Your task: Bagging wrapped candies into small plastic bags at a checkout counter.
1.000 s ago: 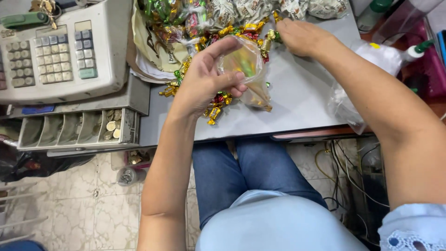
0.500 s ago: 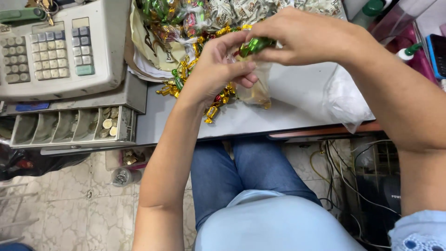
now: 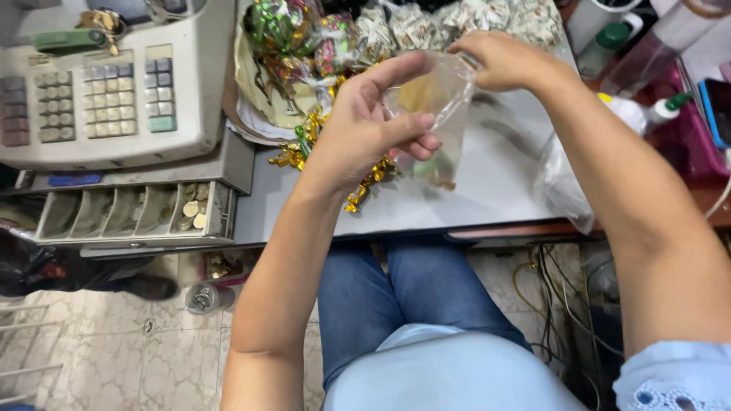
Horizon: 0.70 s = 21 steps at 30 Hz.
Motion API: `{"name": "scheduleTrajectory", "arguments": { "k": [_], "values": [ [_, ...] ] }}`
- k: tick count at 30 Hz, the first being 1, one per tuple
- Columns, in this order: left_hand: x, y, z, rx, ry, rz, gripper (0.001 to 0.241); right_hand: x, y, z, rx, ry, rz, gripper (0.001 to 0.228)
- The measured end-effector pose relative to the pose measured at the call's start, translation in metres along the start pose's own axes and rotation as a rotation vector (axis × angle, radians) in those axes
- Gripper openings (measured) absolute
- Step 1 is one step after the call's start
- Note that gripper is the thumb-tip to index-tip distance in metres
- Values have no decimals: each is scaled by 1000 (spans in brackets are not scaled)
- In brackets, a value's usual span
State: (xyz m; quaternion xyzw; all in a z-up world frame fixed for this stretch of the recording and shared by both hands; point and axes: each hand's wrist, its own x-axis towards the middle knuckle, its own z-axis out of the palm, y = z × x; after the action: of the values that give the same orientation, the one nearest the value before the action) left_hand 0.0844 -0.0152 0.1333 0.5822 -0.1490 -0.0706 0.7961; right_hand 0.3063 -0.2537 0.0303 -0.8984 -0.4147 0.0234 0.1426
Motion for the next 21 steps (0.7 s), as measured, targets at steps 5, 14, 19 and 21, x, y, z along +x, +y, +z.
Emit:
{"name": "scheduleTrajectory", "arguments": {
  "k": [5,14,19,21],
  "values": [
    [21,21,12,-89,-4,52,66,-55,-83,-29,994,-57,272,36],
    [37,1,5,405,-274,322,46,-59,-115,-18,1739,75,378,11],
    [21,-59,-23,870,-273,370,51,-42,-9,28,1312,370,583,20],
    [21,-100,-38,1014,-284,361,52,-43,10,29,1002,453,467,11]
  ]
}}
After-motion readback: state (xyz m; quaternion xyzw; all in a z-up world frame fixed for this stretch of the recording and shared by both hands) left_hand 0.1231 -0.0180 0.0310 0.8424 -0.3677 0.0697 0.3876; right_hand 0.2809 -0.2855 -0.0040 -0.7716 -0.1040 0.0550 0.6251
